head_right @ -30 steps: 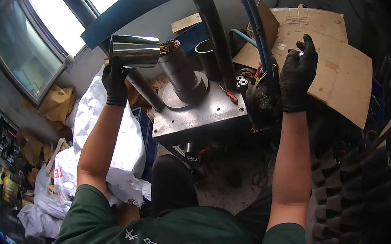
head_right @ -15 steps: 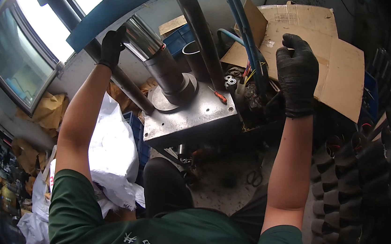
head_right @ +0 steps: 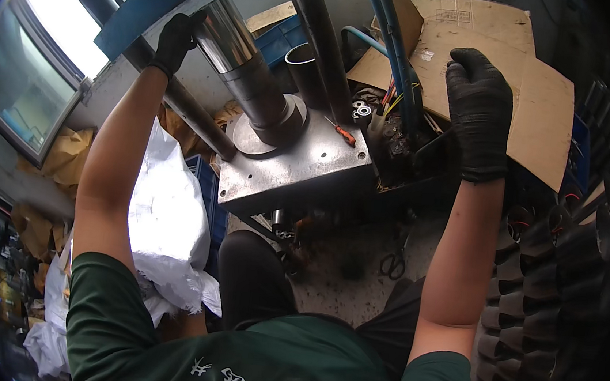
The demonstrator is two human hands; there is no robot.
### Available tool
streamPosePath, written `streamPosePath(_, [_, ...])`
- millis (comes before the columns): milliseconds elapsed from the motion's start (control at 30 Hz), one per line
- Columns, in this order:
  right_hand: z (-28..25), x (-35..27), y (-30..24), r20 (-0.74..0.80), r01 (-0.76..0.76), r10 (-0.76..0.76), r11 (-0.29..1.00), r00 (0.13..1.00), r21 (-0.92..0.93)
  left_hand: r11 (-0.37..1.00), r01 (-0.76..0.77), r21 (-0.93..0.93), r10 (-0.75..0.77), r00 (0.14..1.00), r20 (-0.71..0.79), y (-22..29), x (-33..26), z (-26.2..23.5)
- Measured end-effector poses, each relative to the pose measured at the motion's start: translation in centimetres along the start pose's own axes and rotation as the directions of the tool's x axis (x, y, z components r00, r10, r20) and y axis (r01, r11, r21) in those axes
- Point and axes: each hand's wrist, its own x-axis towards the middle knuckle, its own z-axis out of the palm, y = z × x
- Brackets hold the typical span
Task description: Assemble a motor stator into a metal housing using a hydraulic press and manual tools.
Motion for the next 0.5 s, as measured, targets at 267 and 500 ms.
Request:
streamPosePath(267, [-0.2, -0.2, 0.3, 0.023, 0.003, -0.003, 1.0, 1.0, -0.01, 0.982, -0.113, 0.149, 0.12, 0.992, -0.039, 0.2, 0.0, -0.2])
streamPosePath(500, [-0.7, -0.5, -0.5, 0.102, -0.002, 0.0, 1.0, 0.995, 0.019, 0.981, -0.162, 0.105, 0.169, 0.984, -0.056, 0.7, 0.1, 0.0])
